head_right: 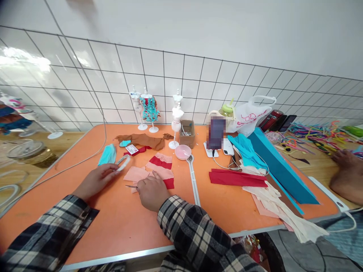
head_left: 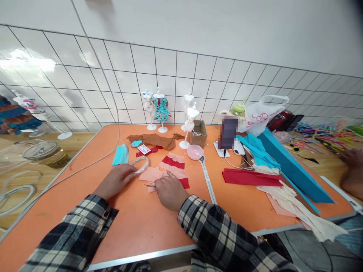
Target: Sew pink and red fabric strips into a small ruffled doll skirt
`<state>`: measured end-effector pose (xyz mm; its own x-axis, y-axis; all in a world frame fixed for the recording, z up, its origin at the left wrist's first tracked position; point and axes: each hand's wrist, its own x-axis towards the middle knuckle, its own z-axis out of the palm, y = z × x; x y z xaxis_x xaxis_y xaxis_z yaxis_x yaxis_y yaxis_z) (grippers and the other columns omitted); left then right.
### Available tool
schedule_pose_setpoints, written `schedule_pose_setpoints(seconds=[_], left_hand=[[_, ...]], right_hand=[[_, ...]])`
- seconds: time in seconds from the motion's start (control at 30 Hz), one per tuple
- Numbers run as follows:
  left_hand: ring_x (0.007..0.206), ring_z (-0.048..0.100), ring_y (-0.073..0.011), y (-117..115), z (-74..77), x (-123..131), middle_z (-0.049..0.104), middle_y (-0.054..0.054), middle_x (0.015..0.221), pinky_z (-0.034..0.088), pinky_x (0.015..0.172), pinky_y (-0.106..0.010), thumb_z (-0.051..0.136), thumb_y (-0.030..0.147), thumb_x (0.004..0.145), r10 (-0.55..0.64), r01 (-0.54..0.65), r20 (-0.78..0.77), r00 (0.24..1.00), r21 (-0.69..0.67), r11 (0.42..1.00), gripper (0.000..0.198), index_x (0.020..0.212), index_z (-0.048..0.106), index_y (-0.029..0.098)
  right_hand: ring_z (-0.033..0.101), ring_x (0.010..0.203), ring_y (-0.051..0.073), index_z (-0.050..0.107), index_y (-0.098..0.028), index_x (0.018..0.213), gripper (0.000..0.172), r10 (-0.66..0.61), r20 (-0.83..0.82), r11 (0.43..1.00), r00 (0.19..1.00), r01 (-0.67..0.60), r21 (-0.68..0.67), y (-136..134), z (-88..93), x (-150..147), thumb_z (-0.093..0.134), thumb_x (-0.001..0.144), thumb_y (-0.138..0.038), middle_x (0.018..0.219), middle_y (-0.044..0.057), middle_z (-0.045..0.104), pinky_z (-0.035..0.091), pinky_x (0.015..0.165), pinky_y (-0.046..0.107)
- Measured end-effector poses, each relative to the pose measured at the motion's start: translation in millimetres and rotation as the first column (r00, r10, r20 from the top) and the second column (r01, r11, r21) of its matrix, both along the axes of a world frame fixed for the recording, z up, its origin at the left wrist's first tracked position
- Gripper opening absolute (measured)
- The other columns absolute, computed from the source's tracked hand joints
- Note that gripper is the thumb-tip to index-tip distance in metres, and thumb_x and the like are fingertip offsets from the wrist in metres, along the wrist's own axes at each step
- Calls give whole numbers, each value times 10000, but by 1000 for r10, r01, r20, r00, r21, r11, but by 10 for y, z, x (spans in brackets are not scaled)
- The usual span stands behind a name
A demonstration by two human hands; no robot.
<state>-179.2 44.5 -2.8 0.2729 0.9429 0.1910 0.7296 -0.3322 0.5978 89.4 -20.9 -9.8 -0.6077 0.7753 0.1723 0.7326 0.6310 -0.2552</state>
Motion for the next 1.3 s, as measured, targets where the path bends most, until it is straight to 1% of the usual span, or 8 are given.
schedule_pose_setpoints(seconds=[0.23, 0.4, 0.53, 0.7, 0.87, 1.1, 1.2, 1.3], left_hand=[[1011, 736, -309, -102, -33, 6, 793, -123, 1020, 555, 965, -446, 509, 696, 912, 319, -337, 440, 839, -40, 941, 582, 1121, 642, 169], [1038, 765, -319, -296, 252, 461, 803, -150, 1147, 575, 990, -469, 724, 606, 828, 205, -222, 698, 686, -68, 973, 568, 1197, 635, 184], [1058, 769, -304, -312, 432, 964, 832, -126, 1034, 557, 1033, -471, 687, 469, 892, 28, -134, 548, 836, 156, 979, 424, 1213, 673, 192], [988, 783, -280, -275, 236, 1306, 834, -100, 1058, 600, 920, -409, 582, 376, 937, -64, -13, 347, 936, 215, 977, 268, 1037, 791, 241], [965, 785, -292, -354, 99, 1351, 839, -76, 1046, 599, 882, -403, 630, 344, 892, -100, 57, 280, 955, 157, 986, 218, 1006, 805, 282], [1051, 728, -311, -460, 150, 1339, 792, -140, 1130, 569, 930, -422, 642, 426, 906, -169, 177, 400, 901, 17, 984, 316, 1097, 761, 204], [1084, 695, -287, -462, 157, 1313, 767, -134, 1196, 536, 973, -399, 610, 546, 942, -54, 137, 648, 760, -79, 987, 451, 1190, 748, 196], [886, 673, -210, -429, 166, 1325, 776, -97, 1088, 542, 810, -320, 706, 589, 882, 130, 70, 847, 516, -193, 979, 469, 1143, 767, 205]], right_hand=[[590, 1346, 276, 698, -179, 1074, 215, -10, -409, 996, 913, 47, 79, -40, 38, 98, 493, 1022, -216, 1309, 98, 747, 400, 1185, 478], [753, 930, 198, 723, -204, 1122, 274, 49, -801, 979, 597, 129, 156, -43, 154, 241, 475, 1010, -230, 1063, 84, 805, 576, 835, 320], [539, 510, 134, 762, -185, 1067, 246, -172, -899, 982, 403, 147, -121, 111, 153, 322, 592, 949, -317, 648, 0, 651, 443, 511, 253], [452, 546, 129, 738, -165, 1211, 431, -316, -902, 947, 293, 47, -316, 242, 8, 339, 731, 844, -390, 657, -19, 568, 431, 541, 264], [596, 684, 183, 786, -186, 1073, 307, -367, -884, 928, 289, 175, -328, 217, -58, 326, 759, 795, -314, 797, 46, 694, 524, 653, 311], [649, 702, 179, 833, -226, 996, 205, -219, -861, 966, 458, 223, -127, 146, 5, 369, 670, 873, -234, 820, 55, 748, 516, 644, 286], [632, 677, 173, 822, -223, 917, 158, -229, -856, 958, 464, 261, -115, 122, 36, 368, 671, 875, -238, 783, 49, 734, 497, 620, 278], [615, 667, 172, 806, -219, 841, 144, -225, -857, 959, 463, 261, -110, 98, 60, 357, 672, 876, -260, 746, 49, 708, 485, 618, 283]])
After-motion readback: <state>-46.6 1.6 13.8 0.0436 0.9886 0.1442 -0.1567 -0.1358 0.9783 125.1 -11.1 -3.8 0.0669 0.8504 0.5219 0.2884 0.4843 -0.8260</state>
